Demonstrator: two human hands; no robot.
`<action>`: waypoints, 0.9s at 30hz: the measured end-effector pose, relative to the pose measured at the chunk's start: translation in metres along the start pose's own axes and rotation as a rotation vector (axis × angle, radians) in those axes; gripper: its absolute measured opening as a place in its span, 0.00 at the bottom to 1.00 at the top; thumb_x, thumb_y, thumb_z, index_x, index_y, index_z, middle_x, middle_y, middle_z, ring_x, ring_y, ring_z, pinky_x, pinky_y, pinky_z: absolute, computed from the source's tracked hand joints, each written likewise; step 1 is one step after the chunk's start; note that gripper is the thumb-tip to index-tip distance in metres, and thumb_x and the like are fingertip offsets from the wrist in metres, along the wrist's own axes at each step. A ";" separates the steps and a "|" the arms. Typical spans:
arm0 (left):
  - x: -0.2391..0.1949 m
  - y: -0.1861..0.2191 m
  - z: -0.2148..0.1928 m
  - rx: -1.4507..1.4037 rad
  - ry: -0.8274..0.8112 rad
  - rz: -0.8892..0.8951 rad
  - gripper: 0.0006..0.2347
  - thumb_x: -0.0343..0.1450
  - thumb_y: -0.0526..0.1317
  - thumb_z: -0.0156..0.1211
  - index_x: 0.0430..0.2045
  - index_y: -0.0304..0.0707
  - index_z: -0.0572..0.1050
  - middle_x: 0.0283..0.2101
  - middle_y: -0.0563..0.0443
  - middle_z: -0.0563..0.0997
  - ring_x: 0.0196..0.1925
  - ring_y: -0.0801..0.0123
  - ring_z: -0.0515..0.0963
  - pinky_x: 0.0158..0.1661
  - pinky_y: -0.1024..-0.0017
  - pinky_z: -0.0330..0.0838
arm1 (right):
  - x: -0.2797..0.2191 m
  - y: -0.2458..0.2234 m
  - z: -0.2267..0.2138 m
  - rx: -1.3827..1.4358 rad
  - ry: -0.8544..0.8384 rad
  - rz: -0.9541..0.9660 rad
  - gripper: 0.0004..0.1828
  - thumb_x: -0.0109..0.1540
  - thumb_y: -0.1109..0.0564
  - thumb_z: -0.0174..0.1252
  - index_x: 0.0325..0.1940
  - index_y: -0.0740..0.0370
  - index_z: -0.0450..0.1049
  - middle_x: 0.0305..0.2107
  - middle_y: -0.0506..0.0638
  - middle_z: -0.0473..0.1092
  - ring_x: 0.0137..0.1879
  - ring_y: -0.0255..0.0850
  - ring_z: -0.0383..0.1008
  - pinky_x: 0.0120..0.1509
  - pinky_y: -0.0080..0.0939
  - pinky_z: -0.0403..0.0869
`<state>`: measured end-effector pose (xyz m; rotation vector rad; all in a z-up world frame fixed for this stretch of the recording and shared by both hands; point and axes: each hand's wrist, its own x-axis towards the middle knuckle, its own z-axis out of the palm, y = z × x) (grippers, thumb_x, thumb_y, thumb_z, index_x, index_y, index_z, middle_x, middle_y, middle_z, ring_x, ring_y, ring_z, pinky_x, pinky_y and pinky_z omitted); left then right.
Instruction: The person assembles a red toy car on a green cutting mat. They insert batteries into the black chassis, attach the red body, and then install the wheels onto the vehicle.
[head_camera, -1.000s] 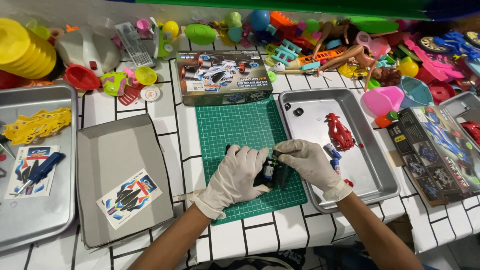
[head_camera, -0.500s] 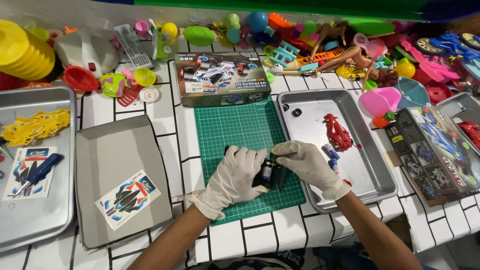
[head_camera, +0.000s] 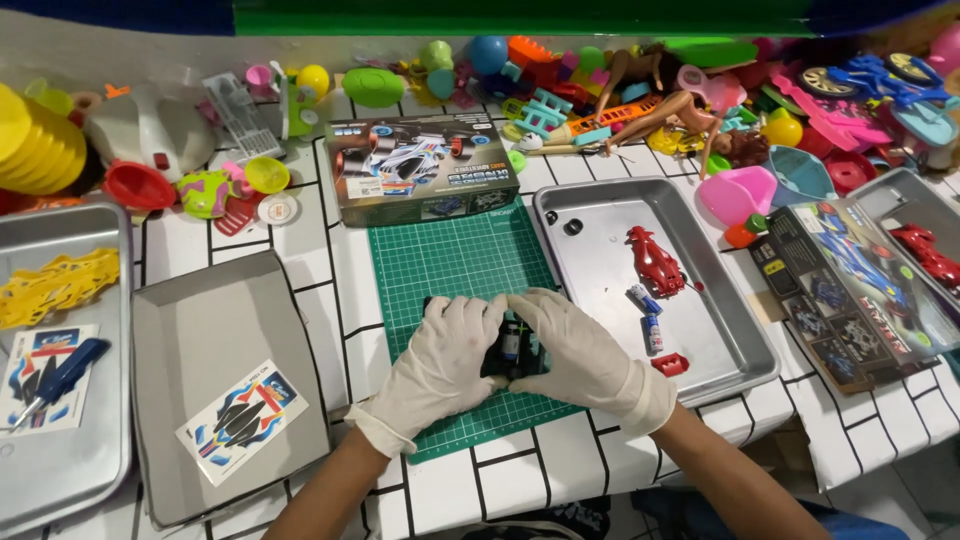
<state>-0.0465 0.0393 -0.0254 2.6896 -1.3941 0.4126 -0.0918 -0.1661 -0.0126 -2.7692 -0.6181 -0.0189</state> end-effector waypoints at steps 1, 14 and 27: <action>0.000 -0.001 -0.008 -0.031 -0.065 0.016 0.36 0.56 0.64 0.68 0.49 0.37 0.67 0.34 0.51 0.70 0.41 0.59 0.75 0.52 0.56 0.68 | -0.001 -0.002 -0.001 -0.037 0.027 -0.023 0.62 0.47 0.39 0.79 0.74 0.64 0.53 0.52 0.61 0.69 0.67 0.55 0.67 0.79 0.56 0.60; 0.002 -0.001 -0.010 -0.167 -0.082 0.006 0.38 0.59 0.63 0.71 0.55 0.37 0.65 0.36 0.49 0.73 0.44 0.58 0.77 0.56 0.58 0.67 | -0.003 0.006 0.000 0.047 0.120 -0.141 0.53 0.48 0.46 0.73 0.71 0.68 0.59 0.45 0.59 0.73 0.58 0.53 0.73 0.71 0.52 0.68; 0.004 -0.013 -0.005 -0.194 -0.350 -0.156 0.45 0.58 0.77 0.58 0.64 0.45 0.65 0.57 0.48 0.68 0.65 0.57 0.67 0.68 0.55 0.56 | -0.064 0.162 -0.013 0.268 0.614 0.489 0.20 0.59 0.60 0.65 0.56 0.46 0.81 0.37 0.46 0.80 0.48 0.42 0.80 0.57 0.41 0.76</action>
